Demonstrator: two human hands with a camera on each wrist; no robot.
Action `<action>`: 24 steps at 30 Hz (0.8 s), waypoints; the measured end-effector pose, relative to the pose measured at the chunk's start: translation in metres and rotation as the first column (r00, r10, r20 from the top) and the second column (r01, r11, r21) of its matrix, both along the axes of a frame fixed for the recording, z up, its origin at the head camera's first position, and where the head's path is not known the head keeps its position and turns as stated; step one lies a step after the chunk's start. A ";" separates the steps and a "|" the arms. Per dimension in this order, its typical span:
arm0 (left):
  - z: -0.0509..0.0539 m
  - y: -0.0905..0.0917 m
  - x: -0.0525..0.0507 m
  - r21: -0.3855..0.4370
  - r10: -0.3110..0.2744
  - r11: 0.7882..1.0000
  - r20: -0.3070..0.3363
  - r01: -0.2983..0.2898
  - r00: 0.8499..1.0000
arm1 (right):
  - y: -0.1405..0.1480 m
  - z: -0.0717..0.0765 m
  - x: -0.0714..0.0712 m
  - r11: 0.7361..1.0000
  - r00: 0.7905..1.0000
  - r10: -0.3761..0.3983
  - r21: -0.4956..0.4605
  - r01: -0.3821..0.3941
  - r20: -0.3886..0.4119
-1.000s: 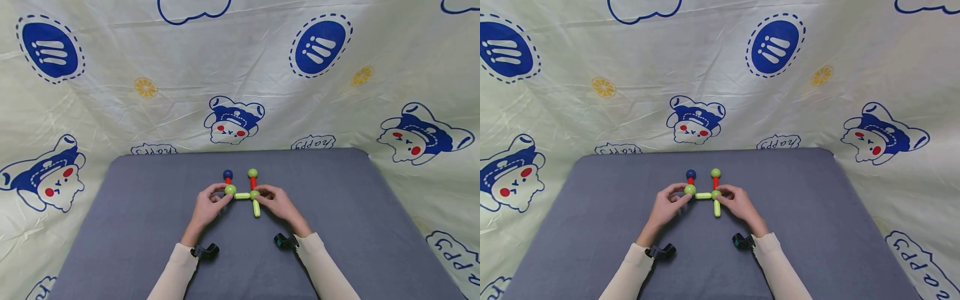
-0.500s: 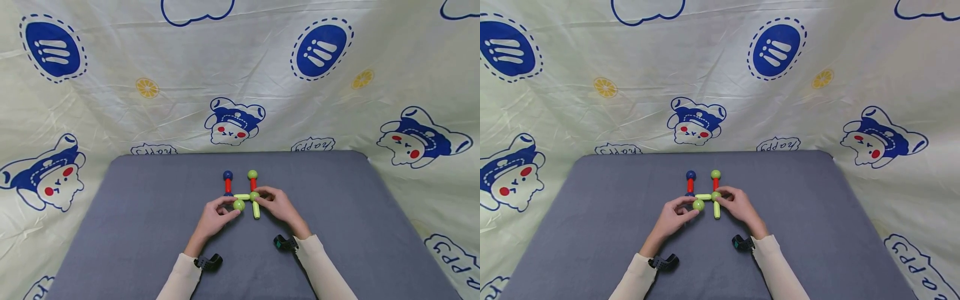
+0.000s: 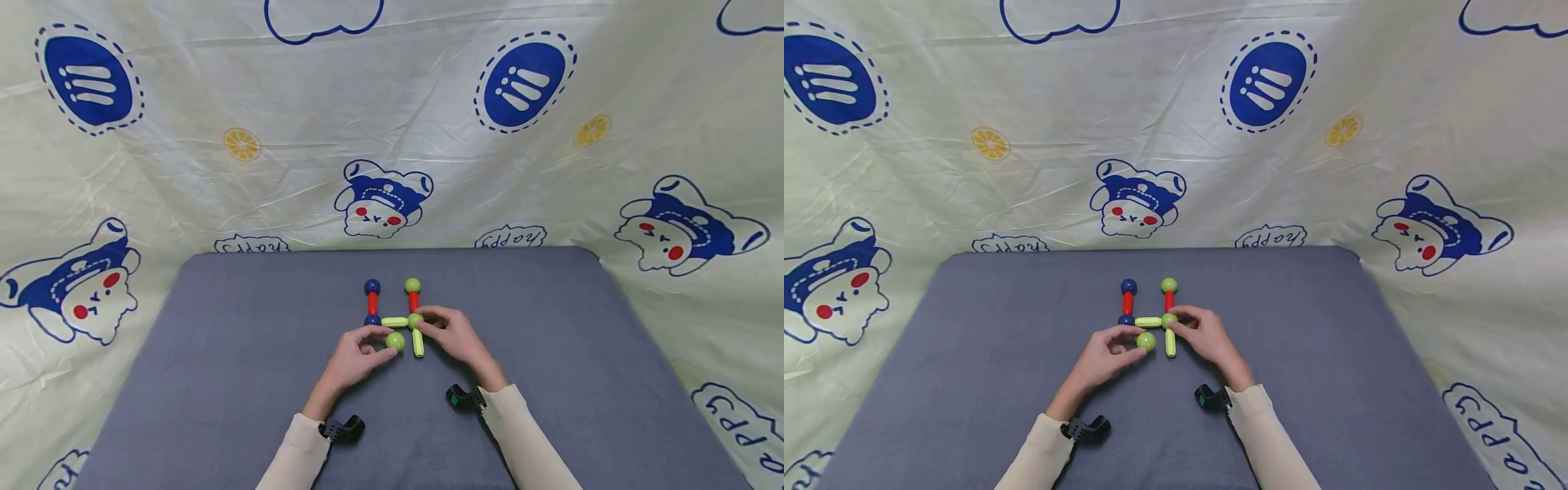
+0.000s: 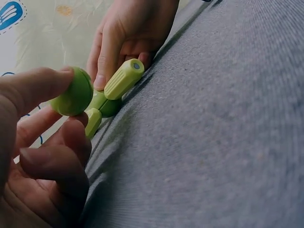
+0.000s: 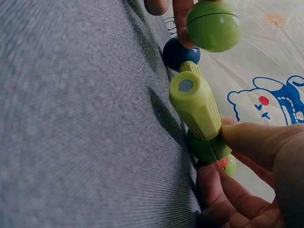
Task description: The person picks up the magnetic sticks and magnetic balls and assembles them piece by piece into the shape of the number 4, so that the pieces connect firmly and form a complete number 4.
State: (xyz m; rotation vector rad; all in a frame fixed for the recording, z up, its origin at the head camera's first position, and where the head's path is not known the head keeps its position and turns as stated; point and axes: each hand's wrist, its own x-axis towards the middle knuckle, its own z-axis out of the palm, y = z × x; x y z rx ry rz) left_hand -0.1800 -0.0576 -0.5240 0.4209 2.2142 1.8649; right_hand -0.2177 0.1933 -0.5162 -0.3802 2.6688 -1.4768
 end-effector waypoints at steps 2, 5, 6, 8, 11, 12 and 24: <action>-0.001 0.000 0.001 -0.001 -0.012 1.000 0.017 0.012 1.000 | -0.001 -0.001 0.000 1.000 1.000 -0.005 -0.001 0.005 0.002; -0.003 0.002 0.002 0.001 -0.027 1.000 0.020 0.027 0.999 | -0.001 -0.003 0.001 1.000 1.000 -0.016 0.004 0.016 0.006; -0.004 0.003 0.002 0.007 -0.031 0.999 0.021 0.031 0.999 | 0.000 -0.004 0.001 1.000 1.000 -0.019 0.006 0.019 0.010; -0.005 0.004 0.003 0.010 -0.038 0.999 0.017 0.038 0.999 | 0.000 -0.004 0.001 1.000 1.000 -0.025 0.010 0.025 0.018; -0.005 0.006 0.003 0.002 -0.045 0.999 0.017 0.045 0.999 | -0.001 -0.004 0.001 0.999 0.999 -0.035 0.008 0.034 0.033; -0.005 0.006 0.004 -0.001 -0.046 0.999 0.017 0.046 0.999 | 0.000 -0.004 0.001 0.999 0.999 -0.035 0.007 0.035 0.034; 0.001 0.010 0.006 -0.079 -0.090 0.993 -0.031 0.087 0.995 | -0.001 -0.003 0.001 1.000 1.000 -0.018 -0.024 0.018 0.007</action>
